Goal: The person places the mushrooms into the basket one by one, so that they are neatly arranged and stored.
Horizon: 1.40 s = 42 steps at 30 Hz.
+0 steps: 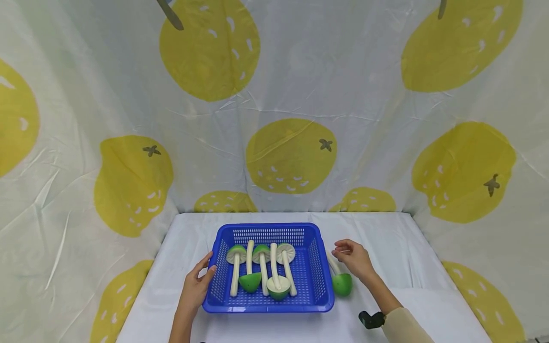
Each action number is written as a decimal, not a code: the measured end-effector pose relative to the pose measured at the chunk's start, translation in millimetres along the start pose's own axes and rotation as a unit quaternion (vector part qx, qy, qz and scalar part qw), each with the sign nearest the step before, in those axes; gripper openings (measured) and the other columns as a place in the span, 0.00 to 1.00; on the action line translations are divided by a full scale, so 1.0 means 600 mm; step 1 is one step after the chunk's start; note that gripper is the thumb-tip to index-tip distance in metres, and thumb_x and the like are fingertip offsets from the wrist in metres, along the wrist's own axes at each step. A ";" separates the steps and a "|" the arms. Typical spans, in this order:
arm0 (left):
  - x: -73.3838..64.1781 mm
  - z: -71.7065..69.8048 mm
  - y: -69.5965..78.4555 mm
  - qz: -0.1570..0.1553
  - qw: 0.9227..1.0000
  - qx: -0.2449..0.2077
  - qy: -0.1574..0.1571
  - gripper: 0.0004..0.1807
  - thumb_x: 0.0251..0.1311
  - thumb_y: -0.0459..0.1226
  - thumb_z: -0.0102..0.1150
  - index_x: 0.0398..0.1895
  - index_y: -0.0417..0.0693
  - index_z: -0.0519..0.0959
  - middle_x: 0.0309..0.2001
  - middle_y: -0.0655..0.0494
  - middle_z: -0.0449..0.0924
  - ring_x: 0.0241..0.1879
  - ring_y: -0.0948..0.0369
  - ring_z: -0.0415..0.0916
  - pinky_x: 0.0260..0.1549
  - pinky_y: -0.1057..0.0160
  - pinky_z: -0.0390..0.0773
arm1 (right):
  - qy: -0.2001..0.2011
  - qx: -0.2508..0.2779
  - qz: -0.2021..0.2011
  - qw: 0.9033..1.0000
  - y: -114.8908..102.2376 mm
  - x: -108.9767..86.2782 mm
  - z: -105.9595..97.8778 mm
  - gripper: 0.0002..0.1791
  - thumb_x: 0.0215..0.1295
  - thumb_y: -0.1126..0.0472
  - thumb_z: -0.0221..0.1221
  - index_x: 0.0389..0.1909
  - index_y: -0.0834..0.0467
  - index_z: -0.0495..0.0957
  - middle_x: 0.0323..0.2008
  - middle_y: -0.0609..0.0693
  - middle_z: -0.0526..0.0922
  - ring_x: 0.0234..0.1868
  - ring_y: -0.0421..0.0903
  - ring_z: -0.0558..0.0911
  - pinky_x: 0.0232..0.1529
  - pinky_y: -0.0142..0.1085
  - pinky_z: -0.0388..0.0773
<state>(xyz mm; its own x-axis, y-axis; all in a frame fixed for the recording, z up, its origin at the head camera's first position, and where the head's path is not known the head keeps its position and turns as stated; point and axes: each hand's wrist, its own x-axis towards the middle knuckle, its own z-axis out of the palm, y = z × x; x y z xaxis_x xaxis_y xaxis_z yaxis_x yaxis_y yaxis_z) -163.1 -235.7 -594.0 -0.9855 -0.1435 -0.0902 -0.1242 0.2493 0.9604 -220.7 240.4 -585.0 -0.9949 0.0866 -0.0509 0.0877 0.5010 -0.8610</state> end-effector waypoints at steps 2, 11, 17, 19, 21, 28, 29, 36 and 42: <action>0.000 0.001 -0.002 -0.001 1.000 0.000 -0.003 0.30 0.73 0.46 0.60 0.76 0.58 0.69 0.62 0.42 0.71 0.46 0.51 0.86 0.37 0.64 0.86 | -0.002 -0.002 0.013 1.000 0.007 -0.003 0.003 0.20 0.66 0.60 0.69 0.55 0.66 0.80 0.42 0.57 0.87 0.40 0.46 0.88 0.38 0.31 0.85; 0.003 0.002 -0.006 -0.003 1.000 -0.006 -0.005 0.31 0.73 0.45 0.60 0.77 0.56 0.68 0.62 0.43 0.70 0.47 0.48 0.86 0.37 0.63 0.86 | -0.007 -0.004 0.026 1.000 0.024 -0.004 0.012 0.21 0.65 0.61 0.70 0.54 0.68 0.79 0.41 0.58 0.86 0.40 0.49 0.88 0.38 0.35 0.87; 0.005 0.000 -0.007 -0.003 1.000 0.001 -0.005 0.30 0.74 0.43 0.59 0.77 0.56 0.68 0.62 0.42 0.70 0.48 0.48 0.85 0.38 0.64 0.86 | -0.010 -0.017 0.047 0.999 0.034 -0.003 0.017 0.21 0.64 0.60 0.70 0.54 0.66 0.80 0.42 0.56 0.85 0.41 0.47 0.87 0.37 0.34 0.87; 0.005 -0.001 -0.007 -0.002 1.000 0.005 -0.007 0.30 0.75 0.43 0.58 0.78 0.54 0.67 0.63 0.41 0.69 0.48 0.48 0.85 0.37 0.64 0.86 | -0.013 -0.022 0.047 0.999 0.038 -0.004 0.018 0.21 0.64 0.61 0.70 0.54 0.65 0.80 0.42 0.56 0.86 0.41 0.47 0.87 0.37 0.35 0.86; 0.005 -0.001 -0.008 -0.004 1.000 0.005 -0.007 0.30 0.75 0.42 0.58 0.78 0.53 0.66 0.63 0.40 0.69 0.48 0.48 0.85 0.37 0.64 0.86 | -0.013 -0.029 0.042 0.999 0.040 -0.004 0.020 0.20 0.63 0.61 0.70 0.54 0.65 0.81 0.41 0.56 0.86 0.40 0.47 0.87 0.36 0.34 0.86; 0.004 0.002 -0.008 -0.001 1.000 -0.002 -0.006 0.30 0.74 0.44 0.59 0.77 0.55 0.67 0.62 0.41 0.70 0.45 0.50 0.86 0.36 0.63 0.86 | -0.011 -0.039 0.038 0.998 0.044 -0.005 0.022 0.19 0.61 0.61 0.72 0.52 0.62 0.83 0.40 0.54 0.87 0.41 0.50 0.87 0.41 0.39 0.86; 0.003 0.002 -0.008 0.000 1.000 -0.006 -0.006 0.30 0.74 0.44 0.59 0.77 0.56 0.68 0.62 0.41 0.70 0.44 0.51 0.86 0.36 0.63 0.87 | -0.013 -0.040 0.037 0.998 0.046 -0.006 0.022 0.19 0.61 0.61 0.72 0.52 0.63 0.83 0.40 0.54 0.87 0.42 0.50 0.88 0.43 0.41 0.87; 0.001 0.001 -0.009 0.001 1.000 -0.017 -0.011 0.31 0.73 0.46 0.60 0.77 0.57 0.68 0.62 0.41 0.70 0.44 0.52 0.86 0.36 0.63 0.87 | -0.026 -0.031 0.053 0.998 0.049 -0.013 0.020 0.21 0.59 0.62 0.73 0.53 0.63 0.83 0.40 0.54 0.88 0.42 0.49 0.87 0.44 0.43 0.85; 0.003 -0.002 -0.003 0.000 1.000 -0.007 -0.005 0.30 0.74 0.44 0.59 0.77 0.56 0.68 0.62 0.41 0.70 0.46 0.50 0.85 0.37 0.64 0.86 | -0.034 -0.048 0.056 0.997 0.050 -0.006 0.019 0.19 0.60 0.62 0.71 0.52 0.62 0.84 0.40 0.53 0.88 0.42 0.47 0.85 0.42 0.39 0.82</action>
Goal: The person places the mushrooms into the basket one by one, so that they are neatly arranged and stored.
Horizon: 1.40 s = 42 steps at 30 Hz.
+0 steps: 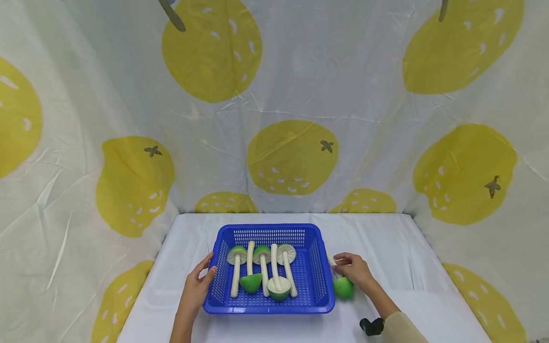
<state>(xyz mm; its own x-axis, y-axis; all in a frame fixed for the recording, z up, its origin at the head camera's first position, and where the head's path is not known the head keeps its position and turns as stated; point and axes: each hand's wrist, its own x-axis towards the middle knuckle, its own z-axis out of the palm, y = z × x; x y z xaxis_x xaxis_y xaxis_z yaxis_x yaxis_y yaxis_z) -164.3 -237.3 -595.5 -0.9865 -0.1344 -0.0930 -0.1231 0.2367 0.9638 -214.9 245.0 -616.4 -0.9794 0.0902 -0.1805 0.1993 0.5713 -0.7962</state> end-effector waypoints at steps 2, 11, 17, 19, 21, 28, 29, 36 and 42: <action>0.002 -0.001 -0.002 0.002 1.000 0.006 0.005 0.29 0.74 0.46 0.59 0.76 0.58 0.69 0.61 0.43 0.70 0.45 0.51 0.85 0.37 0.65 0.85 | 0.003 0.004 -0.003 1.000 -0.001 0.001 -0.001 0.19 0.60 0.62 0.71 0.52 0.62 0.84 0.40 0.53 0.88 0.41 0.46 0.85 0.38 0.36 0.82; 0.001 -0.001 0.002 0.002 1.000 0.007 0.001 0.31 0.73 0.47 0.60 0.77 0.58 0.68 0.63 0.42 0.69 0.46 0.52 0.86 0.38 0.63 0.87 | 0.020 0.023 0.003 1.000 -0.009 -0.011 -0.022 0.21 0.60 0.59 0.72 0.53 0.63 0.84 0.40 0.56 0.88 0.33 0.42 0.85 0.33 0.31 0.81; -0.002 0.001 0.013 -0.008 1.000 0.008 -0.001 0.30 0.76 0.42 0.57 0.78 0.54 0.66 0.64 0.40 0.69 0.48 0.49 0.85 0.38 0.63 0.87 | 0.031 0.044 0.013 0.998 -0.021 -0.015 -0.044 0.23 0.63 0.57 0.70 0.56 0.63 0.83 0.44 0.58 0.88 0.36 0.42 0.85 0.35 0.30 0.81; -0.004 0.002 0.017 -0.012 1.000 0.007 -0.002 0.29 0.76 0.40 0.57 0.78 0.52 0.66 0.63 0.39 0.68 0.47 0.48 0.85 0.38 0.64 0.86 | 0.036 0.046 0.008 0.998 -0.026 -0.016 -0.051 0.23 0.63 0.57 0.70 0.56 0.63 0.83 0.44 0.58 0.88 0.36 0.41 0.85 0.35 0.30 0.82; -0.005 0.003 0.018 -0.015 1.000 0.005 -0.002 0.29 0.76 0.40 0.57 0.78 0.52 0.66 0.63 0.40 0.68 0.47 0.47 0.85 0.37 0.65 0.85 | 0.040 0.048 0.006 0.998 -0.030 -0.018 -0.057 0.23 0.63 0.57 0.70 0.56 0.63 0.83 0.45 0.58 0.88 0.36 0.40 0.85 0.35 0.29 0.83; -0.005 0.001 0.007 -0.007 1.000 0.006 0.000 0.30 0.74 0.46 0.59 0.77 0.58 0.68 0.64 0.43 0.68 0.48 0.51 0.85 0.38 0.64 0.86 | 0.052 0.051 0.005 0.997 -0.045 -0.020 -0.072 0.23 0.65 0.54 0.69 0.56 0.62 0.82 0.48 0.59 0.87 0.40 0.42 0.84 0.37 0.28 0.83; -0.005 0.001 0.005 -0.006 1.000 0.006 0.000 0.30 0.74 0.47 0.59 0.77 0.58 0.67 0.64 0.43 0.68 0.48 0.51 0.85 0.38 0.64 0.86 | 0.056 0.054 0.006 0.997 -0.047 -0.020 -0.073 0.23 0.65 0.54 0.69 0.57 0.61 0.82 0.48 0.59 0.87 0.41 0.43 0.84 0.37 0.28 0.83; -0.004 0.001 0.002 -0.003 1.000 0.011 0.000 0.31 0.73 0.49 0.60 0.77 0.60 0.68 0.63 0.43 0.69 0.47 0.52 0.85 0.39 0.63 0.87 | 0.070 0.071 0.002 0.995 -0.070 -0.020 -0.078 0.23 0.66 0.52 0.68 0.58 0.60 0.82 0.50 0.60 0.86 0.45 0.46 0.84 0.40 0.29 0.86; -0.002 0.002 0.000 0.004 1.000 0.018 0.009 0.29 0.74 0.47 0.59 0.76 0.58 0.69 0.61 0.42 0.70 0.45 0.51 0.86 0.37 0.63 0.87 | 0.062 0.105 -0.013 0.992 -0.103 -0.024 -0.074 0.23 0.66 0.54 0.69 0.58 0.60 0.82 0.51 0.61 0.86 0.44 0.44 0.84 0.41 0.32 0.87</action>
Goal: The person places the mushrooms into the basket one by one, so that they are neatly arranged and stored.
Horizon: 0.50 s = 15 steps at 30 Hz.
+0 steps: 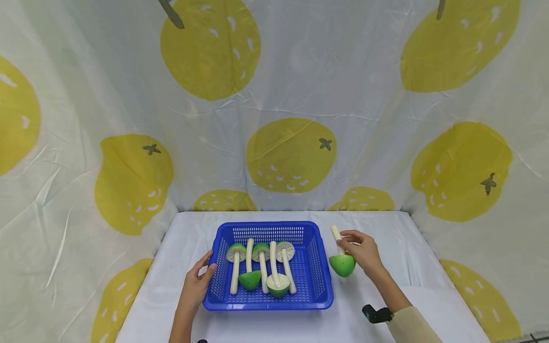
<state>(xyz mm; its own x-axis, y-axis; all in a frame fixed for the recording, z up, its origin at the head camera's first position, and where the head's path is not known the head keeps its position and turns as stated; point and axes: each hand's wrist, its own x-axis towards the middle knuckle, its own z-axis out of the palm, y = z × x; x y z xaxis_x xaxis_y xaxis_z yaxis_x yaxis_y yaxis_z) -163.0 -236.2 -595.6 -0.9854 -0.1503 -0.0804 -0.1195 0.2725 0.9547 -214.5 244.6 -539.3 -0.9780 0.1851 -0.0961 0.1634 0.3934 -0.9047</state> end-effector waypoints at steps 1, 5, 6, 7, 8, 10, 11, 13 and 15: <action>0.000 0.000 0.000 0.000 1.000 0.001 0.002 0.29 0.74 0.46 0.59 0.76 0.58 0.69 0.61 0.42 0.70 0.45 0.51 0.86 0.37 0.62 0.87 | -0.002 0.005 -0.002 1.000 -0.005 0.000 0.003 0.23 0.66 0.54 0.69 0.58 0.60 0.82 0.51 0.61 0.86 0.44 0.44 0.85 0.41 0.33 0.87; 0.001 -0.001 -0.002 -0.004 1.000 0.003 0.002 0.29 0.74 0.47 0.59 0.76 0.62 0.69 0.62 0.43 0.70 0.47 0.49 0.86 0.39 0.61 0.87 | -0.005 0.022 -0.008 1.000 -0.019 -0.002 0.016 0.23 0.65 0.55 0.70 0.58 0.60 0.82 0.51 0.61 0.85 0.43 0.44 0.85 0.41 0.34 0.88; 0.001 -0.001 -0.002 -0.005 1.000 0.004 0.001 0.29 0.74 0.47 0.59 0.76 0.62 0.69 0.62 0.43 0.70 0.48 0.48 0.86 0.39 0.61 0.87 | -0.006 0.024 -0.008 1.000 -0.022 -0.002 0.019 0.23 0.65 0.55 0.70 0.58 0.60 0.82 0.51 0.60 0.85 0.42 0.44 0.85 0.41 0.34 0.88; 0.001 -0.001 -0.003 -0.005 1.000 0.004 0.000 0.29 0.74 0.47 0.59 0.76 0.62 0.69 0.62 0.43 0.70 0.48 0.48 0.86 0.39 0.61 0.87 | -0.007 0.025 -0.009 1.000 -0.024 -0.003 0.022 0.23 0.65 0.55 0.70 0.58 0.60 0.82 0.50 0.60 0.85 0.42 0.44 0.85 0.41 0.34 0.88; 0.001 -0.001 -0.003 -0.004 1.000 0.004 -0.001 0.29 0.74 0.46 0.59 0.76 0.62 0.69 0.62 0.43 0.70 0.48 0.48 0.86 0.39 0.61 0.87 | -0.008 0.028 -0.010 1.000 -0.026 -0.003 0.025 0.23 0.65 0.55 0.70 0.58 0.60 0.82 0.50 0.60 0.85 0.42 0.44 0.85 0.41 0.34 0.88; 0.000 0.000 -0.003 -0.002 1.000 0.007 -0.001 0.29 0.74 0.46 0.60 0.76 0.61 0.69 0.62 0.43 0.70 0.48 0.49 0.86 0.39 0.61 0.87 | -0.011 0.034 -0.010 0.999 -0.030 -0.003 0.032 0.23 0.64 0.55 0.71 0.58 0.59 0.82 0.50 0.59 0.85 0.41 0.44 0.85 0.40 0.34 0.88; 0.000 0.000 -0.003 0.000 1.000 0.007 0.000 0.29 0.73 0.46 0.60 0.76 0.60 0.69 0.62 0.43 0.70 0.48 0.49 0.86 0.39 0.61 0.87 | -0.012 0.039 -0.011 0.999 -0.032 -0.003 0.034 0.23 0.64 0.55 0.71 0.58 0.60 0.82 0.49 0.59 0.85 0.41 0.44 0.85 0.40 0.34 0.88; 0.000 0.001 -0.003 0.002 1.000 0.009 0.001 0.30 0.73 0.46 0.60 0.76 0.60 0.69 0.62 0.43 0.70 0.47 0.50 0.86 0.39 0.61 0.87 | -0.014 0.043 -0.012 0.999 -0.035 -0.003 0.039 0.23 0.64 0.55 0.71 0.57 0.60 0.82 0.48 0.59 0.85 0.41 0.44 0.85 0.40 0.34 0.88; -0.001 0.001 -0.003 0.001 1.000 0.013 0.001 0.30 0.73 0.47 0.60 0.76 0.61 0.69 0.62 0.43 0.70 0.47 0.51 0.85 0.39 0.61 0.87 | -0.016 0.049 -0.014 0.999 -0.038 -0.003 0.044 0.22 0.64 0.56 0.71 0.57 0.60 0.83 0.48 0.59 0.85 0.41 0.44 0.85 0.40 0.35 0.88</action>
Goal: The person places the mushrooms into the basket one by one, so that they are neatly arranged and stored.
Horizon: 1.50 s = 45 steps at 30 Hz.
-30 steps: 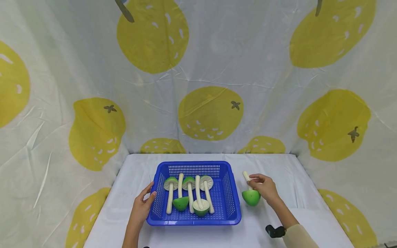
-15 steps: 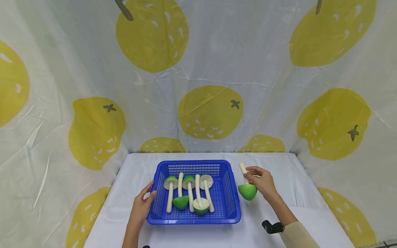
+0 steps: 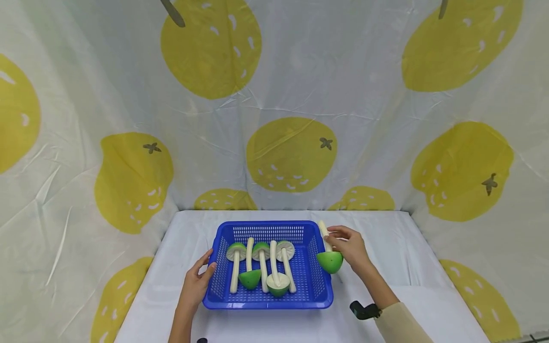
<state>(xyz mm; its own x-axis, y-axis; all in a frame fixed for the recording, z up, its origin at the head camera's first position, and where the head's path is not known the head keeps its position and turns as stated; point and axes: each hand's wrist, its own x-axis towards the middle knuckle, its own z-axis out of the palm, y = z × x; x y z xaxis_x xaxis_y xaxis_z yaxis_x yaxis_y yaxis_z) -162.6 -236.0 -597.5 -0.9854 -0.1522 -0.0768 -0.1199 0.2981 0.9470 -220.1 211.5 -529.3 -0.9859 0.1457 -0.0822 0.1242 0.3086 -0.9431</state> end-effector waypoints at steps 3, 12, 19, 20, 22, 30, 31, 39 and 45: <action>0.002 0.001 0.000 -0.005 1.000 0.002 0.000 0.29 0.73 0.48 0.60 0.76 0.63 0.69 0.63 0.43 0.70 0.47 0.52 0.85 0.40 0.61 0.87 | -0.006 0.005 -0.006 1.000 -0.004 -0.001 0.007 0.22 0.65 0.56 0.71 0.57 0.60 0.82 0.48 0.58 0.85 0.41 0.44 0.85 0.41 0.35 0.88; 0.000 0.001 0.001 -0.003 1.000 -0.011 -0.002 0.29 0.73 0.48 0.60 0.76 0.62 0.69 0.62 0.43 0.70 0.47 0.51 0.86 0.38 0.63 0.87 | -0.013 0.027 -0.010 1.000 -0.014 -0.005 0.024 0.20 0.64 0.59 0.71 0.55 0.60 0.83 0.45 0.59 0.85 0.37 0.45 0.86 0.38 0.37 0.88; -0.002 0.001 0.002 0.012 1.000 -0.015 -0.003 0.30 0.74 0.45 0.60 0.76 0.55 0.69 0.62 0.41 0.71 0.48 0.48 0.86 0.38 0.63 0.87 | -0.006 0.024 -0.011 1.000 -0.018 -0.004 0.037 0.19 0.64 0.58 0.71 0.54 0.59 0.84 0.45 0.59 0.84 0.37 0.45 0.86 0.36 0.36 0.88; -0.002 0.000 0.002 0.012 1.000 -0.016 -0.003 0.30 0.74 0.45 0.60 0.76 0.56 0.69 0.62 0.41 0.71 0.48 0.48 0.86 0.38 0.62 0.87 | -0.007 0.025 -0.011 1.000 -0.018 -0.004 0.038 0.19 0.64 0.58 0.71 0.54 0.59 0.84 0.46 0.59 0.84 0.37 0.45 0.86 0.36 0.36 0.88; -0.002 -0.001 0.003 0.010 1.000 -0.016 -0.003 0.30 0.74 0.45 0.60 0.76 0.55 0.68 0.62 0.42 0.71 0.47 0.49 0.86 0.38 0.63 0.87 | -0.008 0.025 -0.011 1.000 -0.018 -0.006 0.042 0.19 0.64 0.59 0.70 0.54 0.59 0.84 0.46 0.59 0.84 0.37 0.46 0.85 0.36 0.36 0.88; 0.002 -0.002 0.002 0.002 1.000 -0.015 -0.008 0.30 0.73 0.46 0.60 0.76 0.57 0.68 0.62 0.43 0.70 0.47 0.51 0.85 0.37 0.67 0.85 | -0.021 0.029 -0.004 0.999 -0.019 -0.010 0.057 0.18 0.64 0.60 0.69 0.54 0.59 0.83 0.48 0.60 0.83 0.35 0.45 0.86 0.33 0.35 0.88; 0.002 -0.002 0.002 0.003 1.000 -0.015 -0.009 0.30 0.73 0.46 0.60 0.77 0.56 0.68 0.62 0.43 0.70 0.47 0.50 0.85 0.37 0.67 0.85 | -0.023 0.031 -0.005 0.999 -0.020 -0.011 0.059 0.18 0.64 0.60 0.69 0.54 0.60 0.83 0.48 0.60 0.83 0.34 0.45 0.86 0.33 0.36 0.88; 0.000 -0.001 0.004 -0.001 1.000 -0.018 -0.008 0.30 0.74 0.45 0.60 0.76 0.57 0.68 0.62 0.43 0.70 0.47 0.49 0.86 0.38 0.62 0.87 | -0.032 0.016 -0.020 0.999 -0.017 -0.017 0.075 0.17 0.64 0.60 0.70 0.52 0.59 0.83 0.44 0.59 0.85 0.32 0.45 0.86 0.31 0.36 0.87; -0.001 -0.003 0.003 0.001 1.000 -0.019 -0.008 0.30 0.73 0.46 0.60 0.76 0.57 0.68 0.62 0.43 0.70 0.47 0.50 0.86 0.37 0.64 0.87 | -0.035 -0.001 -0.022 0.999 -0.014 -0.021 0.088 0.16 0.63 0.61 0.70 0.52 0.57 0.84 0.43 0.56 0.85 0.31 0.45 0.85 0.30 0.36 0.87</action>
<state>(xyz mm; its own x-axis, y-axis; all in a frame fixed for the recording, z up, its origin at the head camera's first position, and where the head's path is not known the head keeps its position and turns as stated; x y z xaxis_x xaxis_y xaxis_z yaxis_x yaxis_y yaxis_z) -162.2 -236.8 -595.2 -0.9874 -0.1368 -0.0794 -0.1134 0.2623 0.9583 -214.6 157.3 -537.1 -0.9958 0.0655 -0.0633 0.0808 0.3144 -0.9458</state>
